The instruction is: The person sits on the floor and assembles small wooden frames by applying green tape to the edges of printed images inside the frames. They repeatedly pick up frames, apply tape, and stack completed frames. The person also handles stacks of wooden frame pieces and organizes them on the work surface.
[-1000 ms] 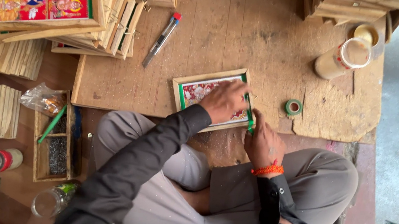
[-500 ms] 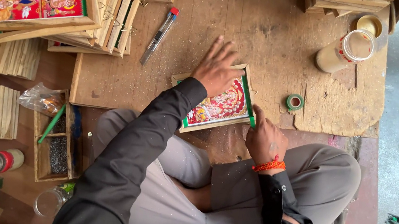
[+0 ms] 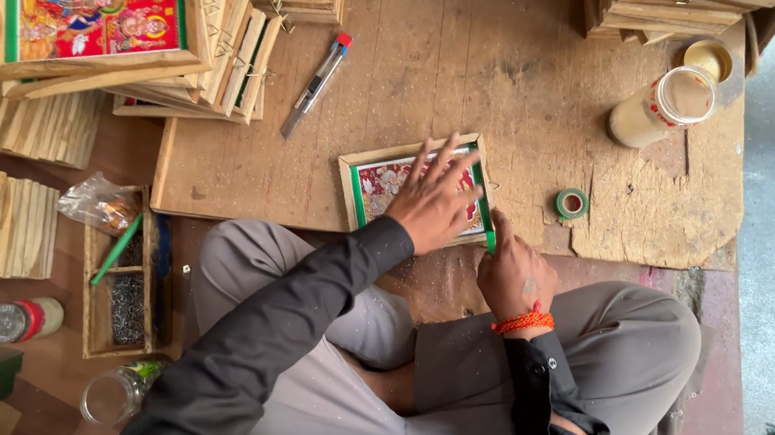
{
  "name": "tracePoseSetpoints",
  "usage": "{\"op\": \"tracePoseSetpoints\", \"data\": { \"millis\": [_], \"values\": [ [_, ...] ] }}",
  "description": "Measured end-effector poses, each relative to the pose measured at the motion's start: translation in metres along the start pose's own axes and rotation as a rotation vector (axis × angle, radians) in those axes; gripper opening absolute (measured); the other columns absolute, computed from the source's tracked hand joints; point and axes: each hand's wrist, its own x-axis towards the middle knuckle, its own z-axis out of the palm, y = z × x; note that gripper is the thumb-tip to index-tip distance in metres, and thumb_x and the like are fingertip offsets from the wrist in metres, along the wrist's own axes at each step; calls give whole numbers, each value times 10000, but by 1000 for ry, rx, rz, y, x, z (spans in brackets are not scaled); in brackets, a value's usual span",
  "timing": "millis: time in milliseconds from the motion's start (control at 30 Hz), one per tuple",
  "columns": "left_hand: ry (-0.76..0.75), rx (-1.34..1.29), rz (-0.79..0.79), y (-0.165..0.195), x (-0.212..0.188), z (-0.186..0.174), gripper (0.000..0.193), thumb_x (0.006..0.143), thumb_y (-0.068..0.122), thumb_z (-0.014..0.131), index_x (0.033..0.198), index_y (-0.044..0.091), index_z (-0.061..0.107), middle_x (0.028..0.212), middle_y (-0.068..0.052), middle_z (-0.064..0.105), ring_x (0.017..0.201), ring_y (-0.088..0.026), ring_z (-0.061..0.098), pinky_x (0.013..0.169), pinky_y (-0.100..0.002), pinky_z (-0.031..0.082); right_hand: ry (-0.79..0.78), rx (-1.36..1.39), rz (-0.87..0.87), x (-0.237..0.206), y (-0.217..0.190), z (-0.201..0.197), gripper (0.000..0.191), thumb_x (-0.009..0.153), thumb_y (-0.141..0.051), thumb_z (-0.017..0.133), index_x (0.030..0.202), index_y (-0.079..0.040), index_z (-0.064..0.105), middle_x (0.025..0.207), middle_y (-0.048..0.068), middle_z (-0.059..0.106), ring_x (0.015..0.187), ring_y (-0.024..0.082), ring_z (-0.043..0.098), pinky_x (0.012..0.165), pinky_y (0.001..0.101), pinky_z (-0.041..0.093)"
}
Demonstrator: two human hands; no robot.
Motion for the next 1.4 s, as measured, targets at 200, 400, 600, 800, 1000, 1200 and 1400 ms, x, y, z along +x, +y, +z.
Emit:
{"op": "tracePoseSetpoints", "data": {
  "millis": [200, 400, 600, 800, 1000, 1200, 1400],
  "values": [
    [188, -5, -131, 8, -41, -36, 332, 885, 391, 767, 1047, 101, 773, 1343, -143, 549, 1380, -347, 418, 1257, -655, 89, -82, 62, 23, 0, 2, -4, 644, 831, -175, 632, 1455, -270, 506, 905, 122, 742, 811, 350, 721, 656, 484, 567],
    [311, 54, -389, 4, -78, -45, 235, 768, 277, 868, 903, 125, 751, 1043, -41, 586, 1114, -256, 527, 1201, -576, 253, -2, 74, -6, 0, 5, 1, 614, 836, -180, 624, 1437, -265, 530, 936, 111, 746, 838, 334, 726, 666, 478, 570],
    [249, -174, -372, 7, -53, -20, 147, 835, 154, 817, 833, 111, 676, 921, -8, 635, 912, -230, 613, 934, -478, 460, -34, 85, 17, 0, 4, -1, 618, 839, -210, 637, 1445, -268, 528, 919, 126, 741, 839, 351, 719, 688, 490, 564],
    [217, -435, -252, 32, -19, 1, 71, 865, 73, 749, 891, 115, 699, 870, -34, 684, 837, -249, 678, 743, -401, 531, -34, 108, -15, 1, 1, -4, 646, 812, -193, 628, 1448, -248, 535, 898, 141, 742, 825, 367, 717, 673, 495, 562],
    [148, -426, -253, 29, -11, 9, 130, 836, -5, 702, 894, 109, 724, 865, -64, 681, 885, -279, 688, 787, -425, 546, -85, 121, 9, 4, 2, -5, 677, 799, -205, 614, 1468, -260, 526, 890, 161, 741, 809, 382, 718, 687, 497, 568],
    [114, -375, -239, 29, -6, 21, 180, 816, -43, 668, 886, 115, 719, 882, -54, 688, 896, -257, 687, 816, -414, 564, -180, 154, 34, 10, 6, -9, 674, 817, -240, 623, 1482, -282, 526, 847, 161, 737, 818, 382, 715, 716, 492, 566],
    [72, -376, -247, 28, -7, 25, 114, 818, 1, 714, 878, 97, 703, 883, -69, 684, 903, -273, 685, 784, -426, 559, -257, 179, 57, 11, 7, -14, 735, 765, -225, 632, 1487, -299, 512, 788, 118, 739, 797, 356, 721, 718, 481, 566]
  ]
}}
